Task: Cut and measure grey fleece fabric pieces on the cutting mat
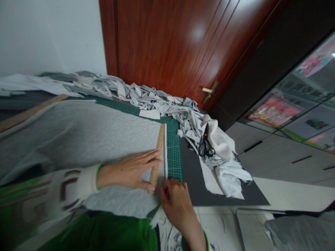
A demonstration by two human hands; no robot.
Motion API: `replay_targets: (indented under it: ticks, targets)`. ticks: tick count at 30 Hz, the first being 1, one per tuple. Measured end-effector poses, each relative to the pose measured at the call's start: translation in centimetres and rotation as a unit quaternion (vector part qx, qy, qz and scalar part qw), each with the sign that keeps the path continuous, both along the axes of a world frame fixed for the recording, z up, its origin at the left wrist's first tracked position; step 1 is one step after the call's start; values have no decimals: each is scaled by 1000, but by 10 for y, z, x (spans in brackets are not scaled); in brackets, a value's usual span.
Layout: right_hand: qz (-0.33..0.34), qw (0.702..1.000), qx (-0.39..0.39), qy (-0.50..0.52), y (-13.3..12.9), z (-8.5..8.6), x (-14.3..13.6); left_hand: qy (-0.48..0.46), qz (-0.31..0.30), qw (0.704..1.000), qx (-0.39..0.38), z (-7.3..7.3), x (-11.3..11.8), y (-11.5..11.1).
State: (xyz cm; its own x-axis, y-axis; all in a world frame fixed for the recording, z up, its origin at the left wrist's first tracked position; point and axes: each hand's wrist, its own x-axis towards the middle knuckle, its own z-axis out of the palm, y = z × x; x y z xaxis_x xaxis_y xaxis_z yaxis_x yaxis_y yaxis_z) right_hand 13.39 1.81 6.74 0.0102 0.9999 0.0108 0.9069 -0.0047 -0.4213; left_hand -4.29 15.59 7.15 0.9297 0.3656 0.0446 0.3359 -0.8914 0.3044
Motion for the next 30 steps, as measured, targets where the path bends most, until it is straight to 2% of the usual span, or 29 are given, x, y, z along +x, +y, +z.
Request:
replay_targets:
  ticks: [6,10,15,21,24,27,30]
  targets:
    - [-21,999,38,0,0,-7,-3,15,23,999,17,3,-22,7]
    - [-26,999,38,17,-1,-9,-4,9,44,999,22,3,-38,9]
    - [15,996,75,40,3,-5,4,-25,44,999,16,-1,-45,11]
    - [23,985,136,100,31,13,12,-20,41,999,6,-1,-45,12]
    - [56,985,120,114,52,18,4,-3,42,999,13,0,-45,11]
    - [89,987,108,82,67,13,-3,-7,44,999,18,0,-45,11]
    - [96,985,131,50,73,0,-1,-10,43,999,19,-1,-44,11]
